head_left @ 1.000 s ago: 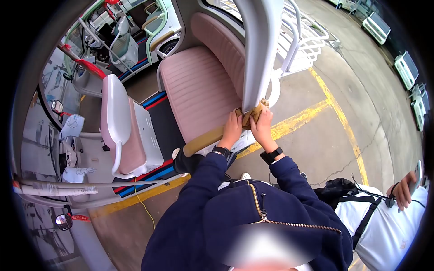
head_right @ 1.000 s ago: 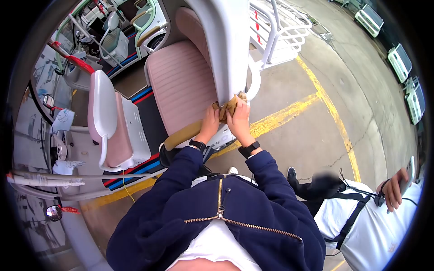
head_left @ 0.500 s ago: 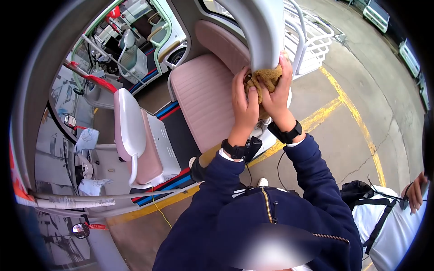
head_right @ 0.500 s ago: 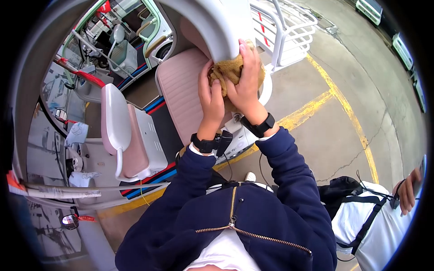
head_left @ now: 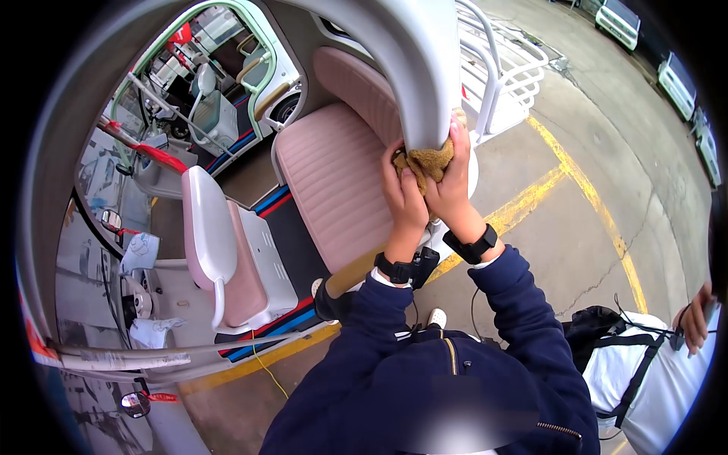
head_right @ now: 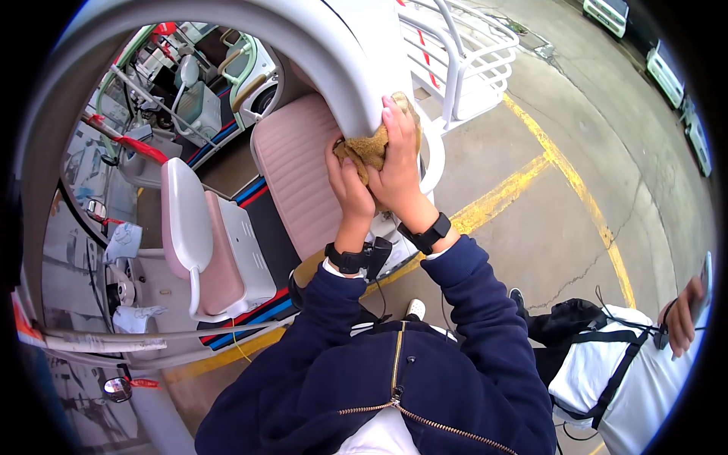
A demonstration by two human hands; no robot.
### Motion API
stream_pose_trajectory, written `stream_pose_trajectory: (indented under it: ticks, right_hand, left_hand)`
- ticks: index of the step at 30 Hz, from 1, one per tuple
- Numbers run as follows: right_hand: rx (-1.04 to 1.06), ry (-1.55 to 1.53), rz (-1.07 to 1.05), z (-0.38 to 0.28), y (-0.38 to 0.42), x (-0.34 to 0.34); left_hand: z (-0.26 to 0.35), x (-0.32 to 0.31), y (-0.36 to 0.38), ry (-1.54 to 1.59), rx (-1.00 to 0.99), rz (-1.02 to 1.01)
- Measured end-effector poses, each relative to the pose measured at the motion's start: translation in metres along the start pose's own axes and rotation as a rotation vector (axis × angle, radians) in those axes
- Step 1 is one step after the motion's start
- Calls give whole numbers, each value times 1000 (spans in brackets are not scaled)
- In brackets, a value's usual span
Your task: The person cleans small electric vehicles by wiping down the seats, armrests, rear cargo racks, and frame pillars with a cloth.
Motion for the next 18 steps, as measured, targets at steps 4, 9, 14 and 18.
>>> stream_pose_trajectory:
  ticks: [4, 9, 14, 18]
  right_hand:
    - [-35, -15, -5, 1, 13, -3]
    - [-62, 6, -33, 8, 29, -6]
    - [-158, 13, -94, 10, 45, -10]
    - [-257, -2, -186, 14, 67, -4]
  left_hand:
    - [-2, 2, 5, 1, -28, -2]
    - [-7, 5, 9, -25, 43, -70]
    - [3, 10, 9, -168, -30, -66]
    - [13, 4, 9, -131, -106, -37]
Point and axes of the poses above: each hand's wrist, its own y-axis away from the middle knuckle, its own x-axis out of the back of the hand, z = x × y, the point moved 5 cm from there along -y, towards the middle knuckle, and after that the axes turned 11 degrees about -z, right-handed, at the moved point
